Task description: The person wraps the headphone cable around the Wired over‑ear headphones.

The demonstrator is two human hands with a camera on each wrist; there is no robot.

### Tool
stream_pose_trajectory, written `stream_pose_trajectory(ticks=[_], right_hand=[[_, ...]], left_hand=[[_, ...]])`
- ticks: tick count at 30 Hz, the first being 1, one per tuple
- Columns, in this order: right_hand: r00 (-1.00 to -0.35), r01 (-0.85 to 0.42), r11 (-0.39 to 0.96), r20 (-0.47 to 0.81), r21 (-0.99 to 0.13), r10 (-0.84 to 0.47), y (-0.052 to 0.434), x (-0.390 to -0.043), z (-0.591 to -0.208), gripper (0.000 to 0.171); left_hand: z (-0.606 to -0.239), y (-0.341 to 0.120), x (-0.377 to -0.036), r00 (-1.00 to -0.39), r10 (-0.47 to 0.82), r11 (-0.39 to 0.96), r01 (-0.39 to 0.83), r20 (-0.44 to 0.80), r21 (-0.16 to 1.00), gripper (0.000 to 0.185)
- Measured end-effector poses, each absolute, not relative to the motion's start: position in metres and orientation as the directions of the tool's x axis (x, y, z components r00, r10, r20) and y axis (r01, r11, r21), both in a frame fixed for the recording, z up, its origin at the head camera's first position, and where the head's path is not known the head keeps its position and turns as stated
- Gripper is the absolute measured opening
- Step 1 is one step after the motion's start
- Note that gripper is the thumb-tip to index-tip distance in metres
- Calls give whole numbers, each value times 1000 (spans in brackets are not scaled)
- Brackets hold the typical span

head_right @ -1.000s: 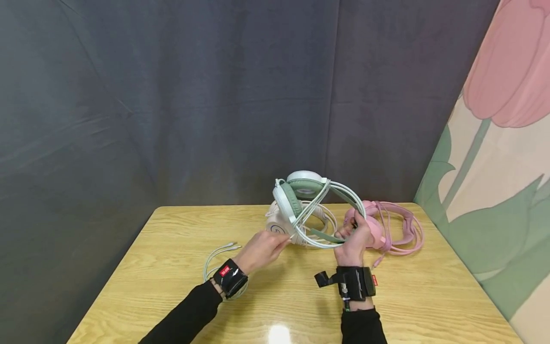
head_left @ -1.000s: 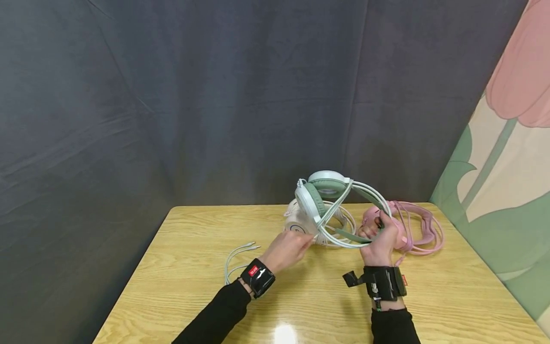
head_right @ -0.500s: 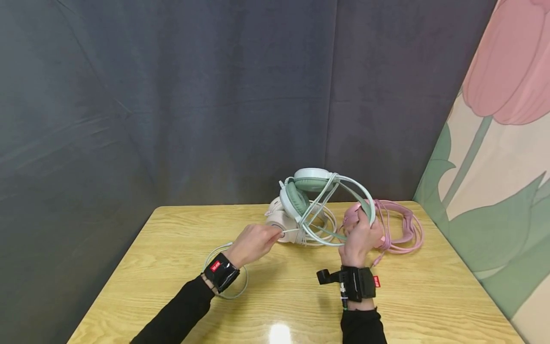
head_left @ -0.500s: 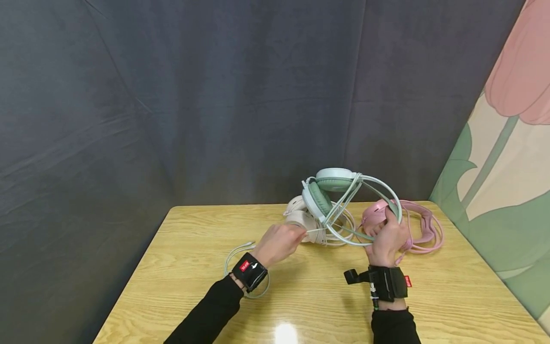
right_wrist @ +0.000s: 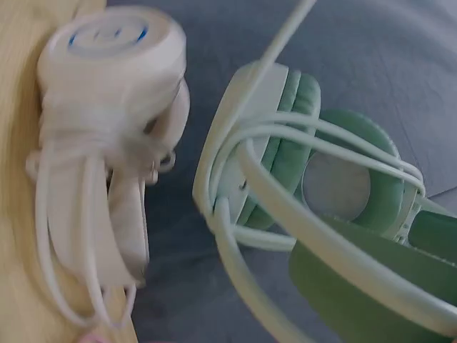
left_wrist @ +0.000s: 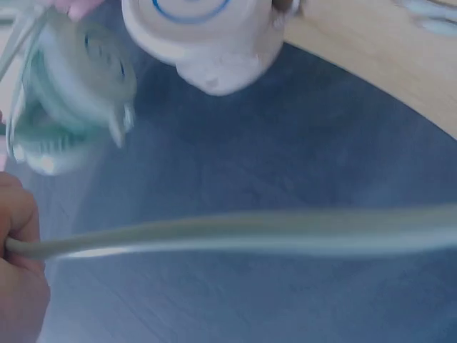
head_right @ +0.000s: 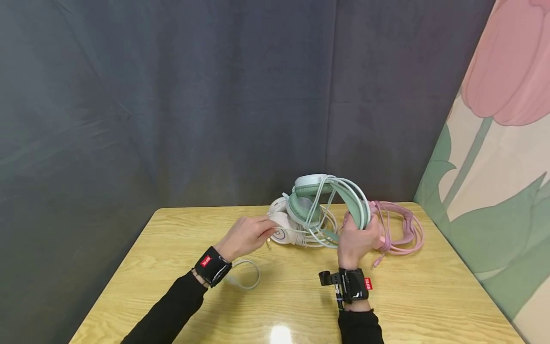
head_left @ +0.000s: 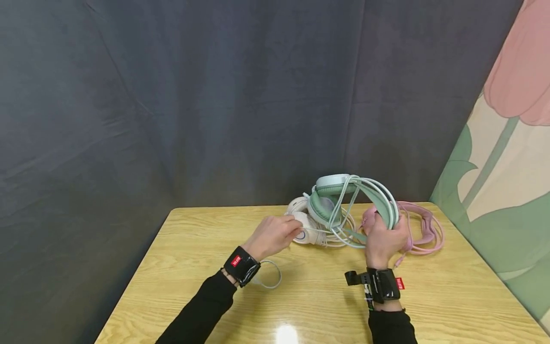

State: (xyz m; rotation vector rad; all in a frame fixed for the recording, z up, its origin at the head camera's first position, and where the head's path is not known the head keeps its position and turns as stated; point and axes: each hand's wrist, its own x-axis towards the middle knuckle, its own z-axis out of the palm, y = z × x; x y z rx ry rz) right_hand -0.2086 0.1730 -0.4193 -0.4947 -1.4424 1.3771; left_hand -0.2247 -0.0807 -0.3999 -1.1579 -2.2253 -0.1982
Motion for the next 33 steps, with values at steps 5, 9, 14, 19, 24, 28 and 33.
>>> stream_pose_trajectory(ticks=[5,9,14,19,24,28,33], right_hand=[[-294,-347,395,499,-851,815,174,-207,-420,13],[-296,-373,483,595,-793,747,172,-206,-418,12],[-312,-396,587,705,-706,637,165,-202,-417,15],[-323,-400,620,736,-675,594,160,-198,-414,15],[-432,-367,609,709,-703,557,160,-194,-410,13],[-522,-385,547,664,-744,536,170,-192,-407,6],[-612,-424,450,615,-786,497,182,-190,-402,6]], left_hand=[[-386,-88,-230,-361,640,589,798,679,-131,9],[-372,-80,-232,-276,649,559,805,708,-198,12],[-356,-68,-234,-239,646,576,776,725,-257,10],[-345,-64,-237,-225,649,587,756,727,-290,7],[-339,-64,-240,-238,658,589,754,714,-291,3],[-336,-73,-245,-255,625,606,754,738,-253,9],[-320,-87,-254,-246,573,628,745,782,-226,10]])
